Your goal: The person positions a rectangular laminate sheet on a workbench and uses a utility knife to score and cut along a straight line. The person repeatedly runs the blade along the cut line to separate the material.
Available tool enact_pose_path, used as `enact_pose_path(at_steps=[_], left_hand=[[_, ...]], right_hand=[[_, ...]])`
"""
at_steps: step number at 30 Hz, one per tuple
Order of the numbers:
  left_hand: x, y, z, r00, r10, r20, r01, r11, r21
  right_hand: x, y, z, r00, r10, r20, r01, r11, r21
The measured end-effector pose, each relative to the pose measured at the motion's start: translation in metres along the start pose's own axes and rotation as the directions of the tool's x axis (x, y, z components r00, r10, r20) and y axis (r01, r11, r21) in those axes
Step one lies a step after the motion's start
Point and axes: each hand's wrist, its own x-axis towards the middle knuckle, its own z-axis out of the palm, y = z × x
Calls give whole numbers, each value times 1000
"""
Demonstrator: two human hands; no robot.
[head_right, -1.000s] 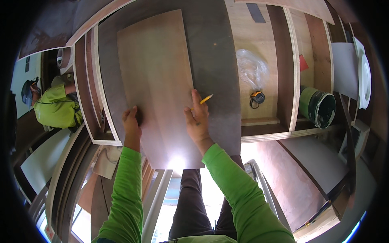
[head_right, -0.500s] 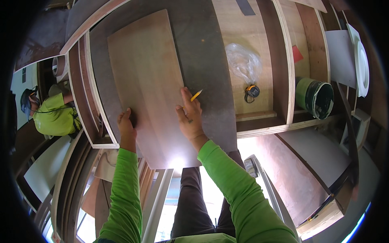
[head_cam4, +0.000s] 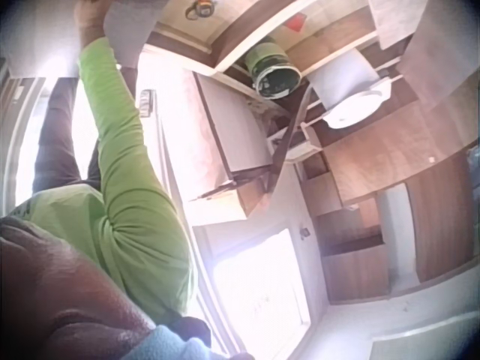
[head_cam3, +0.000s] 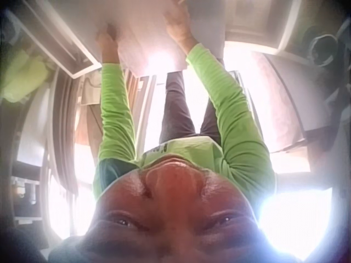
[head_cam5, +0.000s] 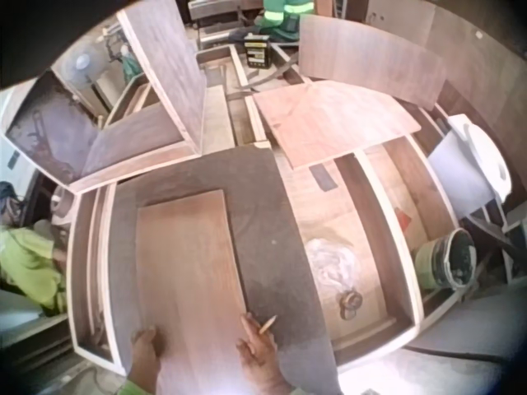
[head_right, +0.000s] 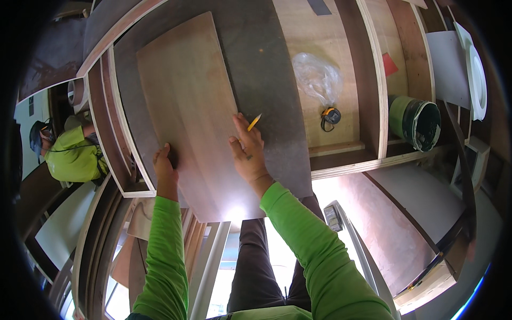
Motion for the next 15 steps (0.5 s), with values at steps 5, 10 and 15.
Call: enact_pose_path(at_steps=[5, 10, 15], left_hand=[[1, -2, -1, 1000, -11, -7, 11, 1000, 10], [-4, 1, 1, 1000, 20, 5, -20, 999, 35], [1, -2, -2, 999, 40, 7, -40, 999, 36]], right_hand=[[0, -2, -1, 1000, 27, 2, -27, 999, 34], [0, -1, 0, 998, 56, 8, -57, 997, 55], [0, 0, 1, 999, 42, 2, -42, 998, 55]])
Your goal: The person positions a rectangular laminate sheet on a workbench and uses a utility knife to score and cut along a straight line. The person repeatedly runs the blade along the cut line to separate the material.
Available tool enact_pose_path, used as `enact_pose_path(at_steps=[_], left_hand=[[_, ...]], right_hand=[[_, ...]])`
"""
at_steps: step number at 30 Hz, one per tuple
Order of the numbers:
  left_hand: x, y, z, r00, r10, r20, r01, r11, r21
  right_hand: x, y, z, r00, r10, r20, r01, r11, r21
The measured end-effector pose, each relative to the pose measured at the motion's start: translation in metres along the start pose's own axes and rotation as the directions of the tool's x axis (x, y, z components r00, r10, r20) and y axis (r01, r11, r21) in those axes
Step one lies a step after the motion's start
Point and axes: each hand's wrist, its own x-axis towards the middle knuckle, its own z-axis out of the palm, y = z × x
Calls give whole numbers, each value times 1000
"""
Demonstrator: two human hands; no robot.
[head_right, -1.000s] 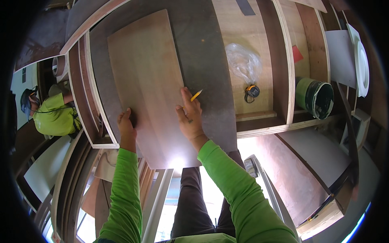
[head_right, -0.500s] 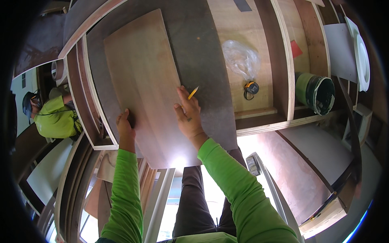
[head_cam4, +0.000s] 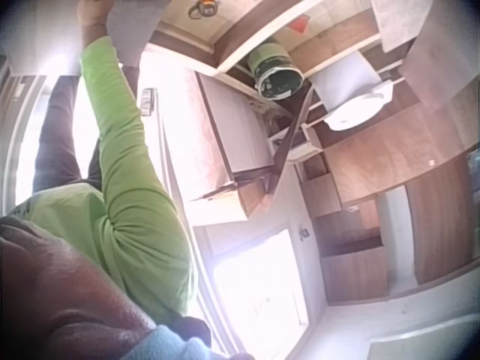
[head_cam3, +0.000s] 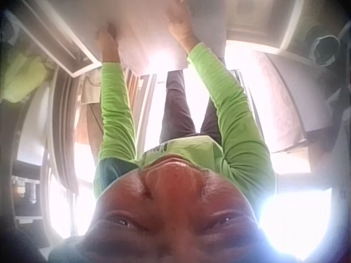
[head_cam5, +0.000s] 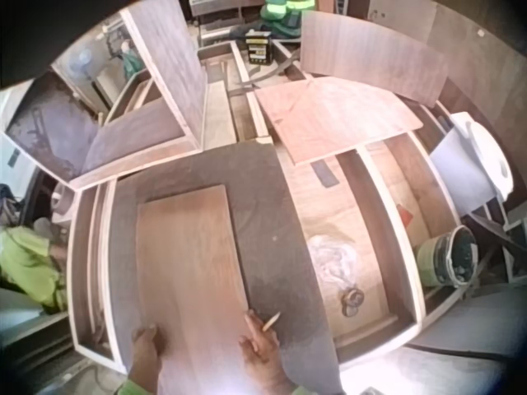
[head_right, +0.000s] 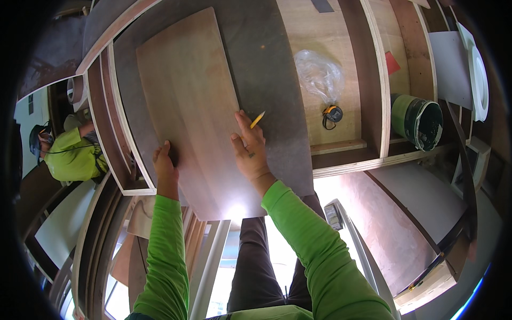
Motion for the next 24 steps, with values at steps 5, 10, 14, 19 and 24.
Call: enact_pose_path(at_steps=[5, 10, 14, 19, 24], left_hand=[[3, -4, -2, 1000, -6, 23, 7, 1000, -23], [7, -9, -4, 999, 23, 44, -22, 999, -26], [4, -7, -1, 999, 31, 13, -32, 995, 97], [10, -9, -6, 996, 71, -57, -47, 937, 347], [6, -11, -2, 980, 195, -48, -150, 867, 475]], right_hand=[[0, 1, -1, 1000, 0, -4, 0, 1000, 0], [1, 0, -1, 1000, -2, -5, 2, 1000, -22], [1, -1, -1, 1000, -7, -4, 6, 996, -93], [1, -5, 0, 1000, 7, 19, -5, 993, -117], [1, -11, -3, 996, 77, 36, -74, 994, -84]])
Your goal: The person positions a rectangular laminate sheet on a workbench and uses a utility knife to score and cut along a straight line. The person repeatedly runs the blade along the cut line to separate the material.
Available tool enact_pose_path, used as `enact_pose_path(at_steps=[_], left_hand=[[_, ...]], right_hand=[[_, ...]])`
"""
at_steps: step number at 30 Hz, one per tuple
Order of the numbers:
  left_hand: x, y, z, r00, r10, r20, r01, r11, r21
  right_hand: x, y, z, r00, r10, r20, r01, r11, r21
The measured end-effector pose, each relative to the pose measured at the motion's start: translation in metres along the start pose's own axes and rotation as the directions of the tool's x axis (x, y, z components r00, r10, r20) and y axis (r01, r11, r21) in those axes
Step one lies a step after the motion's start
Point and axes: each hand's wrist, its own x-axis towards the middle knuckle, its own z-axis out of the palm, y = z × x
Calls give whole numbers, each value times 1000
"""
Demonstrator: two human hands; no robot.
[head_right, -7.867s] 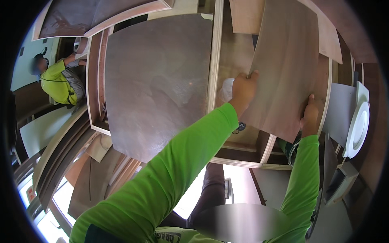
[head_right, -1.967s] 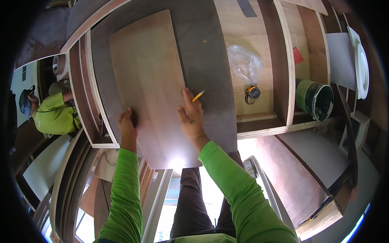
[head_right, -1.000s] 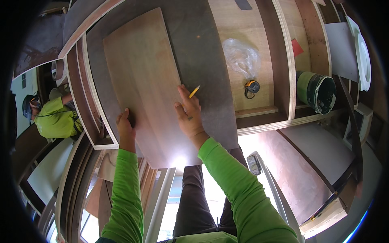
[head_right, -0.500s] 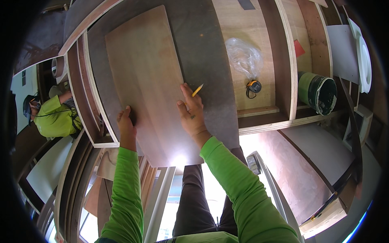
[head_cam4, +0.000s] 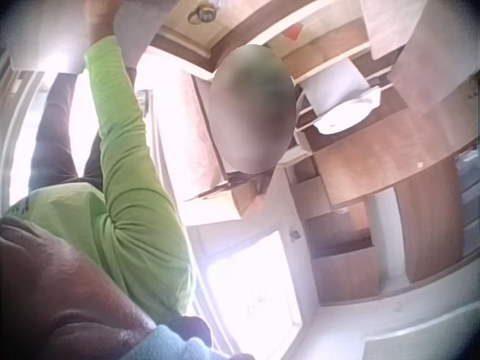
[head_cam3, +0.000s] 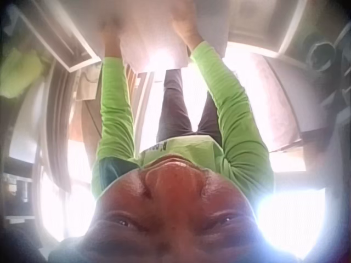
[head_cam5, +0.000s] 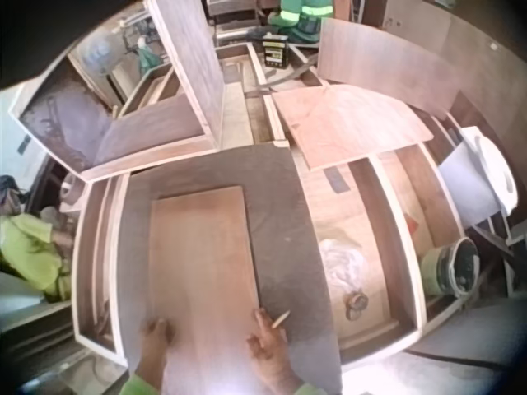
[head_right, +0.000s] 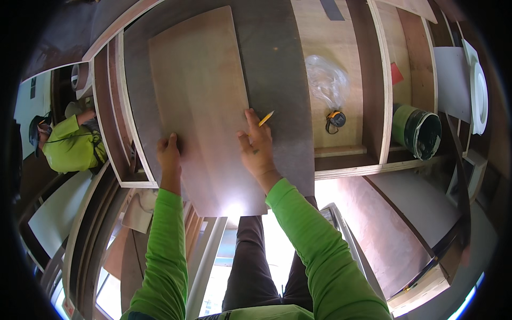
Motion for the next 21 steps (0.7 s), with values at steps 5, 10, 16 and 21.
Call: enact_pose_path(at_steps=[5, 10, 16, 21], left_hand=[[-7, 5, 0, 996, 93, -13, -89, 982, 167], [-19, 9, 7, 985, 116, -126, -86, 972, 220], [-22, 9, -2, 994, 104, -30, -97, 976, 194], [-31, 15, -5, 989, 142, -31, -136, 980, 148]], right_hand=[[-1, -1, 0, 999, -37, 0, 37, 999, -28], [-2, -5, -2, 1000, -25, 11, 25, 999, -20], [-2, -3, 0, 996, -84, 6, 84, 989, -120], [-3, -11, -1, 998, -57, 0, 56, 986, -155]])
